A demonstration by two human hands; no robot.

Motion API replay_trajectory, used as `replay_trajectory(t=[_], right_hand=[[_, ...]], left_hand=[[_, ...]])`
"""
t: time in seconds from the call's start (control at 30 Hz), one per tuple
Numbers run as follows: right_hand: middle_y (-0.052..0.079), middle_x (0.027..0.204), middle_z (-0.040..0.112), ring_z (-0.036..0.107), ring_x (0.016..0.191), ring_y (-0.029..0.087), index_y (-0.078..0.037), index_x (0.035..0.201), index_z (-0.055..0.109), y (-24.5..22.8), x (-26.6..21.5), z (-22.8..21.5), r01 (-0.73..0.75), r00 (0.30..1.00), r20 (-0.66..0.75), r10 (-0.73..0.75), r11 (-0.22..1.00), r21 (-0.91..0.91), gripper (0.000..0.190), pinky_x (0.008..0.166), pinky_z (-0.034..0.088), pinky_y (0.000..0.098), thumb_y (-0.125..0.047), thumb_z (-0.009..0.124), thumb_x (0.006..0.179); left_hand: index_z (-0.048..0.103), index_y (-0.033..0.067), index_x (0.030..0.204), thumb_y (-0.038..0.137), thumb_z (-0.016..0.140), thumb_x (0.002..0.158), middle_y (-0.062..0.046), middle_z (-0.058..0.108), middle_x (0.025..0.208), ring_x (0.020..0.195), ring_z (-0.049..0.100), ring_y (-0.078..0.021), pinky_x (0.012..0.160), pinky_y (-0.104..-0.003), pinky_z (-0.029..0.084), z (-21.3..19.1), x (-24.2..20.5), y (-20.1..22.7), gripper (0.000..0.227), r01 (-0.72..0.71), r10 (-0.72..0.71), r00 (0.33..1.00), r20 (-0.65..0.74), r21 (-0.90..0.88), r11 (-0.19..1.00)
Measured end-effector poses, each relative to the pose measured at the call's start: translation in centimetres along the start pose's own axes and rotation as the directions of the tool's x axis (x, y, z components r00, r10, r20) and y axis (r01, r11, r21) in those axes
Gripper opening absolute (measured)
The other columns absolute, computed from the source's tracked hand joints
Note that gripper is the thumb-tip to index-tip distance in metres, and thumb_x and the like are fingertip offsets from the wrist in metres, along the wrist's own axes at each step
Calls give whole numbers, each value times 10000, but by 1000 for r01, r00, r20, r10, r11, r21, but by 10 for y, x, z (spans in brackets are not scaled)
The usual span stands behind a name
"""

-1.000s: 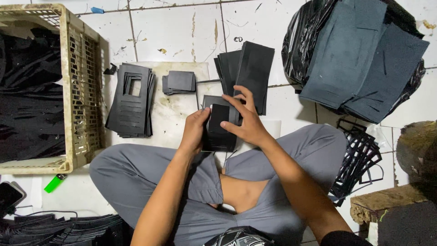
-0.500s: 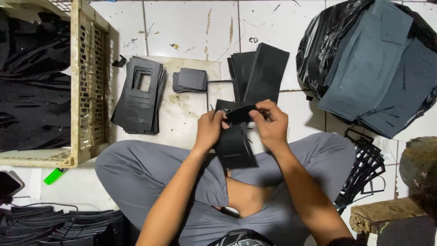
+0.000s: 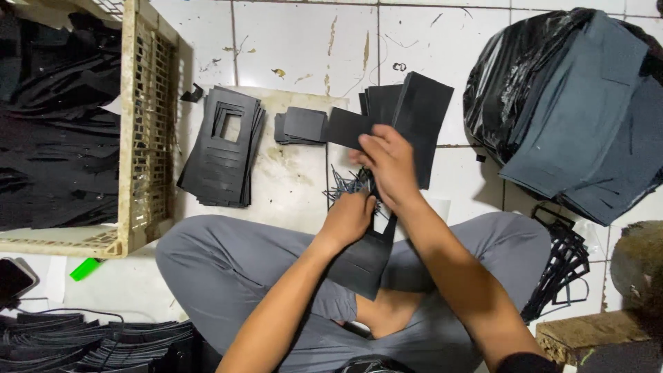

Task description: The person sits on the workshop floor and assembles cut black foam pieces, picking up rectangular foam sheets and window-shaped foam frames one at a time and stacking matched pieces together on the floor beside a plastic crate of foam cutouts.

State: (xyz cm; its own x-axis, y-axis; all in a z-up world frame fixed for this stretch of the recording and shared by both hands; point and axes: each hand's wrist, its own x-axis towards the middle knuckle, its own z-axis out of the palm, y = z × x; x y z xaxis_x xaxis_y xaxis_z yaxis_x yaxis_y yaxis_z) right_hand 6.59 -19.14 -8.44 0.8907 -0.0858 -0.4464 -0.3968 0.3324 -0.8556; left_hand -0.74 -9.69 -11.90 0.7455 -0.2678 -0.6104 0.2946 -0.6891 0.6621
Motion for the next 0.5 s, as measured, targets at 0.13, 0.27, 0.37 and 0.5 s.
replay_trajectory(t=[0.13,0.27,0.37,0.5], right_hand=[[133,845,653,760,672,268,90,1191,551,32,29,29,-73,994,82,70,997,29,289,612,679,327,-46,661,961],[29,687,730,737,634,239,-126,1127,679,37,28,16,203,962,48,-269,585,-785,312,591,580,360,-341,734,908],[37,827,768,735,742,235,-178,1037,745,7,1,3,333,887,96,-451,482,-811,184,671,560,336,-195,779,857],[96,901,684,605,715,199,-52,1142,705,-29,-38,-26,345,891,112,-440,496,-797,208,700,521,343,-117,734,947]], left_hand=[[708,-16,1069,263,469,995,-312,720,882,930,710,-530,768,-617,583,-6,-7,0,375,-8,8,1000,-14,15,1000],[688,-21,1129,235,439,1023,-311,721,898,938,711,-528,767,-612,590,-23,-19,6,372,9,-10,999,-51,-4,1000],[638,-64,1220,235,409,1055,-367,700,962,986,683,-567,814,-648,562,-51,-31,22,411,42,-54,992,-110,-110,993],[700,6,1039,241,437,1062,-177,687,592,706,732,-423,708,-482,535,-74,-39,28,354,-154,-89,898,-432,-496,854]])
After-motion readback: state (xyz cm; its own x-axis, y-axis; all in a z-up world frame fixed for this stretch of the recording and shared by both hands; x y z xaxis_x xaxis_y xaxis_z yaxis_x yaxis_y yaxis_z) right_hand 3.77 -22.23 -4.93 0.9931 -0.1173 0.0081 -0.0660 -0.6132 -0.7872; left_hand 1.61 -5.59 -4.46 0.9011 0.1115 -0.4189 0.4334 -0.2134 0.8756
